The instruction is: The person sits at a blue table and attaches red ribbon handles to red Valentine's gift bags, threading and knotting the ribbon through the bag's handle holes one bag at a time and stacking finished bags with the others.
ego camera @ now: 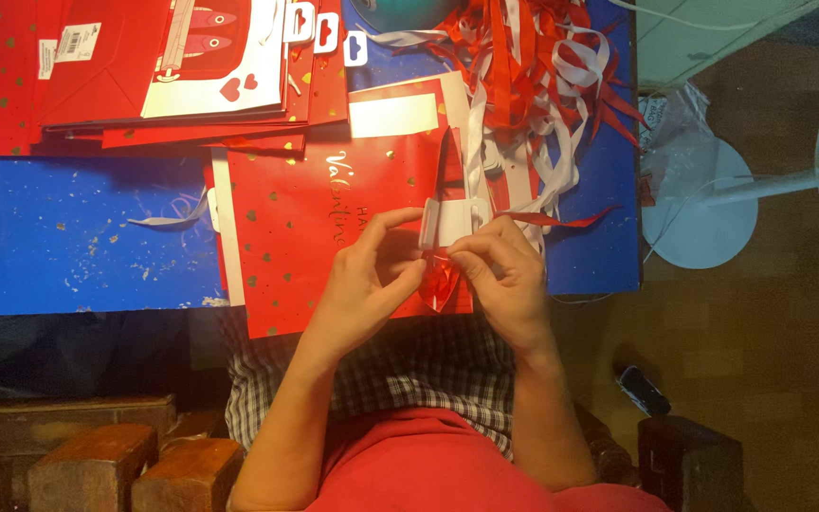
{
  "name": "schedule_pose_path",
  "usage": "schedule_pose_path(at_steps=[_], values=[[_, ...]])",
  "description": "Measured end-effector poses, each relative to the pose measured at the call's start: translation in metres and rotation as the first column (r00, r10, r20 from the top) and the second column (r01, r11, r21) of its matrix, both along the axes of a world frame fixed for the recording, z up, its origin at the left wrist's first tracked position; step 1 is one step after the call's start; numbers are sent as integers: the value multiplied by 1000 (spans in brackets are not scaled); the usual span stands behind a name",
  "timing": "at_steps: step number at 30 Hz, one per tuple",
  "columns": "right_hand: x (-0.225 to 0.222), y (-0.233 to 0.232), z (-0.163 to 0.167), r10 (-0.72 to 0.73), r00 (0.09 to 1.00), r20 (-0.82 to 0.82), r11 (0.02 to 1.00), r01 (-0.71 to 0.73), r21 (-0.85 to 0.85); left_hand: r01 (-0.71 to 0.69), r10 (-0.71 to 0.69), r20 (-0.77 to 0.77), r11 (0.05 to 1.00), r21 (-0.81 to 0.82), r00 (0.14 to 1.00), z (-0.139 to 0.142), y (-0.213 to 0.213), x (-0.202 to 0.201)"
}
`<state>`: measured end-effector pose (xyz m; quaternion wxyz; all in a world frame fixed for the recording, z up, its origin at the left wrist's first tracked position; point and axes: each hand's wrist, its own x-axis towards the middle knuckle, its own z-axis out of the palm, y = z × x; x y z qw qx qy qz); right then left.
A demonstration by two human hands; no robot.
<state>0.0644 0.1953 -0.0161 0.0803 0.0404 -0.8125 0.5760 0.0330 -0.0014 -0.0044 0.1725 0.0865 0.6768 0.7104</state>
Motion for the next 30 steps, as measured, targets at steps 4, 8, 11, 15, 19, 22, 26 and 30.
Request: schedule_pose_path(at_steps=[4,8,11,15,19,22,26,30], values=[[-1,-2,5,-7,1000,13,995,6,99,21,-23,-34,999,-37,999,0,-2,1],[-5,-1,10,35,999,34,992,-39,121,25,-26,-29,1000,-17,999,0,-1,0],[-6,-1,13,34,998,52,989,-41,143,35,-35,-18,999,16,999,-1,-2,1],[-7,-3,15,25,998,55,985,-34,170,40,-40,-19,999,23,999,-1,-2,1],[-10,-2,16,29,994,105,979,-49,197,27,-27,-11,998,-53,1000,-3,-1,0],[-12,1,17,53,989,138,971,-84,225,45,-45,-15,999,-23,999,-4,-1,0],[-14,3,18,72,985,157,976,-102,193,49,-49,-10,999,-15,999,-6,-2,1],[-15,0,17,69,985,159,979,-98,180,47,-49,-43,998,-45,998,-7,-2,1]])
